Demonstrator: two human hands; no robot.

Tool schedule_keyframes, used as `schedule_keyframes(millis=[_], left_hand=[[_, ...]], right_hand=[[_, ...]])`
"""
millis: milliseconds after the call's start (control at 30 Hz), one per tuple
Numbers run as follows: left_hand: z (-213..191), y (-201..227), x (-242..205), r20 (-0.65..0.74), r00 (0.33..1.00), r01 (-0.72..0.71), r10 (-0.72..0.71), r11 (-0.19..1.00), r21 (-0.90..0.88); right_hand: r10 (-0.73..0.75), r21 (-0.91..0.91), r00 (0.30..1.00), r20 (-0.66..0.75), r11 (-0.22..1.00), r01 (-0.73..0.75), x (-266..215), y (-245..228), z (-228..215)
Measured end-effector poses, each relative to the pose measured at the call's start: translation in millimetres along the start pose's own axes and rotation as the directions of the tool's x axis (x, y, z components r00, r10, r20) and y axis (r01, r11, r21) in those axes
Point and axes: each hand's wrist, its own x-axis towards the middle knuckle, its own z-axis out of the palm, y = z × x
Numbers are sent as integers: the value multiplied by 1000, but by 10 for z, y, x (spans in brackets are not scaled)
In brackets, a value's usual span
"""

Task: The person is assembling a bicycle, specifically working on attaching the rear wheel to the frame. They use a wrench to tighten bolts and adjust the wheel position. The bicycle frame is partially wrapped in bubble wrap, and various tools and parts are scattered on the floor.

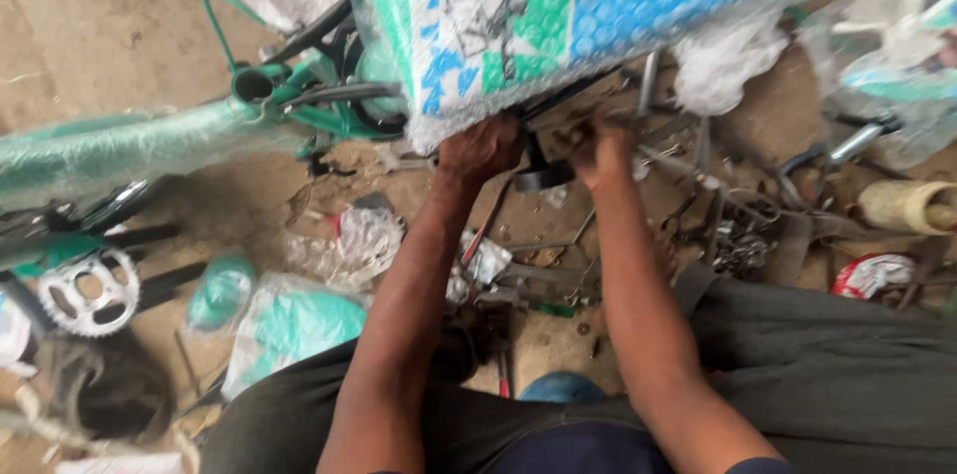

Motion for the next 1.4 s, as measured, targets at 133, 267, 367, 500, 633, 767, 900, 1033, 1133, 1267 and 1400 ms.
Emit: schedule_keyframes(millis=[133,267,367,500,633,767,900,1033,1133,1267,1400], left_hand=[[-104,-76,272,-338,929,-101,152,981,164],[-236,36,156,-433,875,-175,217,975,134],[-333,97,161,-250,961,-111,121,992,53],[-421,98,211,-313,939,-128,145,989,74],[-387,116,187,-212,972,-102,102,995,10],[-294,7,189,-414,877,-233,243,970,77],[-129,-7,101,-290,947,-130,137,991,41],[41,-82,87,-128,989,-79,75,997,-23],[199,-102,14,45,999,-9,14,993,-122],[45,-96,18,-137,989,-56,49,997,-47],[-224,14,137,-368,917,-135,152,988,70]], right_hand=[[-205,-801,976,-76,596,63,328,-104,-107],[-526,-582,408,746,-219,783,145,-123,-168],[-214,-449,419,882,-114,886,74,31,6],[-371,-486,353,859,-373,791,113,299,251],[-193,-473,433,881,-296,830,69,103,179],[88,-427,486,870,-359,830,-31,-278,290],[198,-190,539,819,-792,580,-223,-332,469],[294,-192,648,702,-799,569,-123,-314,456],[-75,-234,267,961,-734,638,42,-95,244],[-440,-448,236,866,-478,755,124,181,208],[-17,-483,499,866,-284,828,38,-72,314]])
